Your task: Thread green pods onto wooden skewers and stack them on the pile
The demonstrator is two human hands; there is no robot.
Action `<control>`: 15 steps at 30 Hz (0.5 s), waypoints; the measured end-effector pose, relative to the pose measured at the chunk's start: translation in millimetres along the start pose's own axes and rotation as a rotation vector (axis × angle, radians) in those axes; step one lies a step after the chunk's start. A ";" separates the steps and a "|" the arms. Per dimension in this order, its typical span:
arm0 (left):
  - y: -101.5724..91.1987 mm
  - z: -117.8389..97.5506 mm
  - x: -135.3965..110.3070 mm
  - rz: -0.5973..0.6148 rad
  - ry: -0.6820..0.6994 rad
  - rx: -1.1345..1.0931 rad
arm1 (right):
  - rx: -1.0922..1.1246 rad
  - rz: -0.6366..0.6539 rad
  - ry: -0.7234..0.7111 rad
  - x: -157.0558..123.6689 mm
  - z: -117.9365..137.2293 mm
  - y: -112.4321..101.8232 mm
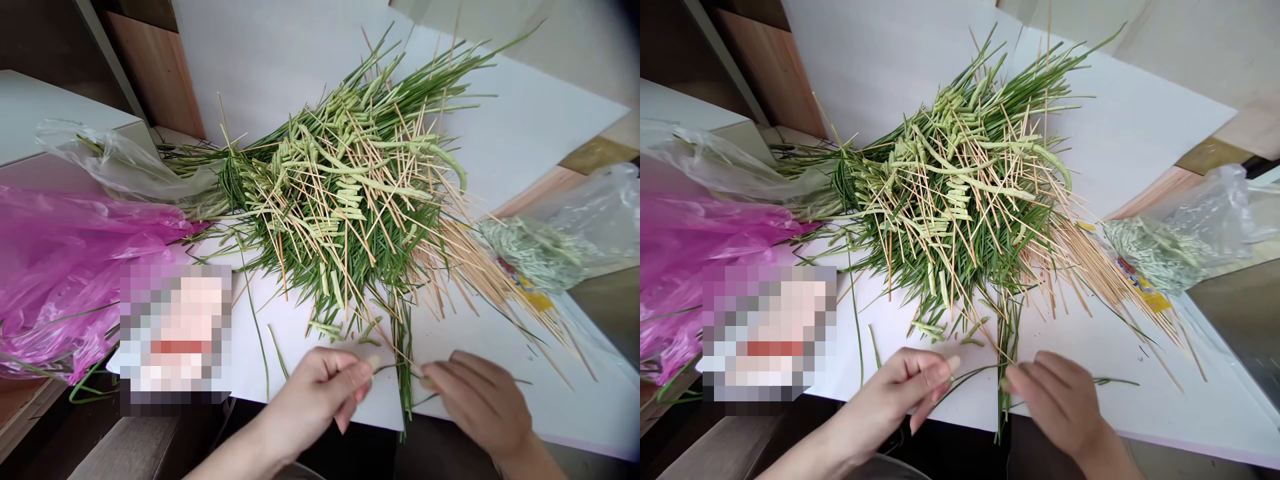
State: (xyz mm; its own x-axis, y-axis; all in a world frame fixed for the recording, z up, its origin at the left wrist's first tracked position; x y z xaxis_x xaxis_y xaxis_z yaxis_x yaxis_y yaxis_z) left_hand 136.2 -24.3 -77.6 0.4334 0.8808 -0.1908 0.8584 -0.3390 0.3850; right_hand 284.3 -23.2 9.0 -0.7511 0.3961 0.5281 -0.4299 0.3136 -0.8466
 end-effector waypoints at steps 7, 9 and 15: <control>-52.3 -49.1 2.1 -0.267 0.290 0.978 | 0.193 0.150 0.323 -10.7 -40.4 28.2; -53.0 -47.8 4.8 -0.254 0.322 1.098 | 0.246 0.163 0.338 -2.2 -31.8 41.2; -59.7 -36.2 9.4 -0.292 0.481 1.253 | 0.277 0.204 0.317 38.7 -11.3 67.6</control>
State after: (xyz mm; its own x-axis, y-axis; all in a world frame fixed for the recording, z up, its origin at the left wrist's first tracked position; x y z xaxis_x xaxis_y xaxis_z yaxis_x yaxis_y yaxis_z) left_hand 79.0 16.2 -69.7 0.2792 0.9107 0.3043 0.6838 0.0339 -0.7288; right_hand 231.9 23.1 -27.0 -0.6623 0.6838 0.3063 -0.4393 -0.0232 -0.8980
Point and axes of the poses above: each hand's wrist, its own x-axis towards the middle knuckle, its own y-axis out of the palm, z = x × y, the point moved 8 cm from there along x, towards the middle knuckle, and after that the axes turned 5 degrees about y, right-handed, at the moved point
